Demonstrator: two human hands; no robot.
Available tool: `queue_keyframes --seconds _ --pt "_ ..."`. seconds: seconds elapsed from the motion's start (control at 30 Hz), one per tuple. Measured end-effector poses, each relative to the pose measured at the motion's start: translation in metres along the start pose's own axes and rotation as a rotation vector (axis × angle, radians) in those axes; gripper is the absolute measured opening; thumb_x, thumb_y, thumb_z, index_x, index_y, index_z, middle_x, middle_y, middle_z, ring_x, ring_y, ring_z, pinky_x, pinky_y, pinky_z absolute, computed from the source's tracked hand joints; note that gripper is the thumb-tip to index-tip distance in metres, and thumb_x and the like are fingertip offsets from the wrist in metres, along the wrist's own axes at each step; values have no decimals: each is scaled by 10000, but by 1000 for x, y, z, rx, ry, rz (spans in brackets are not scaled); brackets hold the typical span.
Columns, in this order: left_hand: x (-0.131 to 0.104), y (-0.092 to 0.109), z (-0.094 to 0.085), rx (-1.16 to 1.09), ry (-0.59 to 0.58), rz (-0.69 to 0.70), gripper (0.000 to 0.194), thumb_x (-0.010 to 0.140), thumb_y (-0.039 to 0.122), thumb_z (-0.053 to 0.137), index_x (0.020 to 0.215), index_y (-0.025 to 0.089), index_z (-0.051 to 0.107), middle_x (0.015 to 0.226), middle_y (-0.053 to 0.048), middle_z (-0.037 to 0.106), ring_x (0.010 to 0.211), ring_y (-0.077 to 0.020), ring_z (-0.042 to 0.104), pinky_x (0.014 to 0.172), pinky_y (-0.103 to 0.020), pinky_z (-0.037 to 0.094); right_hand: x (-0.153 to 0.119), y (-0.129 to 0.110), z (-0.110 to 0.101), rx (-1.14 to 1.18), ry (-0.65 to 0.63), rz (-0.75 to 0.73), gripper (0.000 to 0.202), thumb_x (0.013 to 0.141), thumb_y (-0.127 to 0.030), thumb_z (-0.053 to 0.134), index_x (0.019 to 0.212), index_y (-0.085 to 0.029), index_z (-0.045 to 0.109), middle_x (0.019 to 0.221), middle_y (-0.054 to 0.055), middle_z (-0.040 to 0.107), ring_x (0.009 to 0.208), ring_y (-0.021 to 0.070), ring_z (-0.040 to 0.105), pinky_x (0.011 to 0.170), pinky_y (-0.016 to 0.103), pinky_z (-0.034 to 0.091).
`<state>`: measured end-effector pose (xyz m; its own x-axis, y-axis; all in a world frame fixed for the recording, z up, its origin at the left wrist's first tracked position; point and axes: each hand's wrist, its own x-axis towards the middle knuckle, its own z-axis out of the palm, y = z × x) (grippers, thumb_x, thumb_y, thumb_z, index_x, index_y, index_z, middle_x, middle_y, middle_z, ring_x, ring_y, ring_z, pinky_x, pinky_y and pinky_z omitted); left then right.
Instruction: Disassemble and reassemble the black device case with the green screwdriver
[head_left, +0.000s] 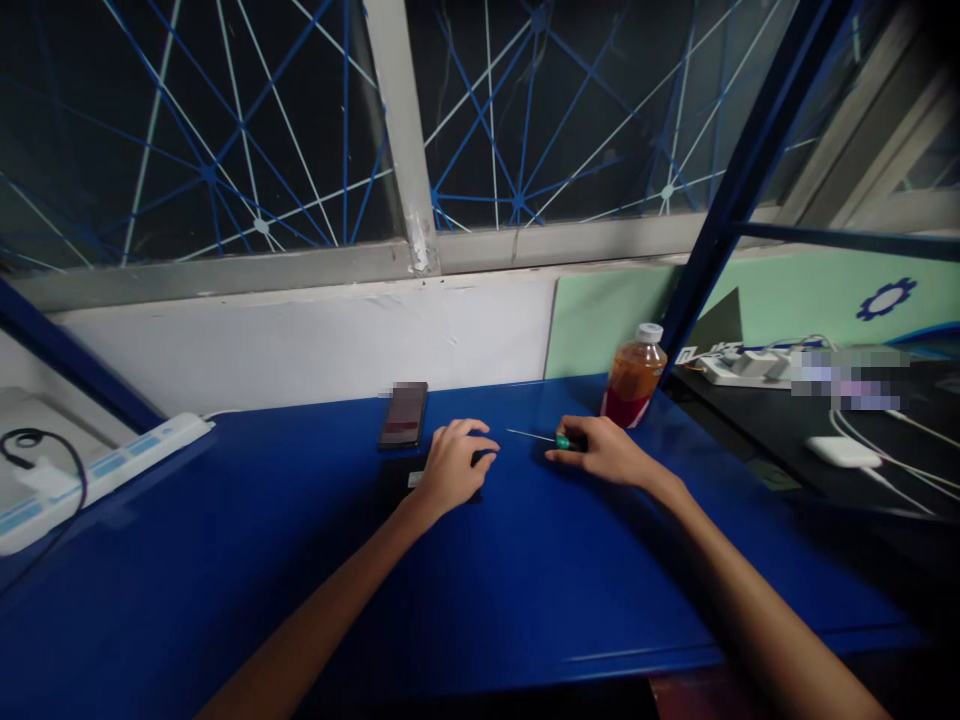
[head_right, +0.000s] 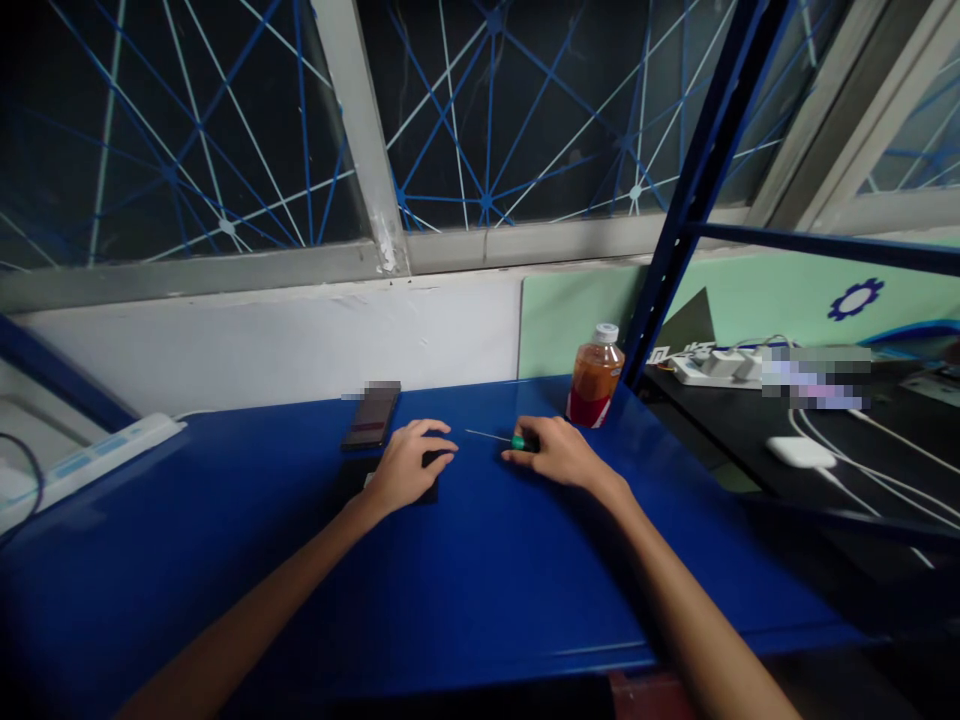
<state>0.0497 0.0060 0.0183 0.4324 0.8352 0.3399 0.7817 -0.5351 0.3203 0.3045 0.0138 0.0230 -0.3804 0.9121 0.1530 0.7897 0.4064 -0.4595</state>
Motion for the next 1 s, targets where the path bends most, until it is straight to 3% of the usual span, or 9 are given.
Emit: queue_keyframes --seconds 0.13,0.27,0.47,0.57,1.0 --pt "14 6 11 61 -9 -11 263 820 140 597 1034 269 679 1128 -26 621 1078 -235 528 934 -429 376 1 5 0 -58 48 26 261 791 -457 599 755 -207 532 622 -20 563 558 128 506 514 236 310" --pt "13 1 17 70 -12 -56 298 794 175 640 1084 245 654 1064 -44 640 1024 -251 541 893 -431 385 1 9 1 -104 59 49 237 790 -441 600 773 -210 550 635 -5 586 576 144 532 513 242 305" --pt "11 -5 21 90 -29 -111 66 798 212 640 822 225 700 969 -40 637 977 -251 539 901 -453 355 -1 8 2 -135 42 54 238 797 -449 590 810 -212 575 683 13 620 607 155 559 531 247 316" --pt "16 -1 25 94 -32 -124 105 811 210 613 743 216 692 948 -47 621 959 -260 535 879 -461 360 -1 7 2 -150 29 58 253 800 -461 586 829 -210 590 698 21 632 615 161 568 526 249 312" --pt "18 -1 23 70 -53 -136 63 796 222 640 807 207 701 962 -64 620 958 -269 553 852 -438 409 -1 5 2 -198 4 65 273 814 -478 563 813 -208 601 702 23 638 620 159 573 522 248 299"
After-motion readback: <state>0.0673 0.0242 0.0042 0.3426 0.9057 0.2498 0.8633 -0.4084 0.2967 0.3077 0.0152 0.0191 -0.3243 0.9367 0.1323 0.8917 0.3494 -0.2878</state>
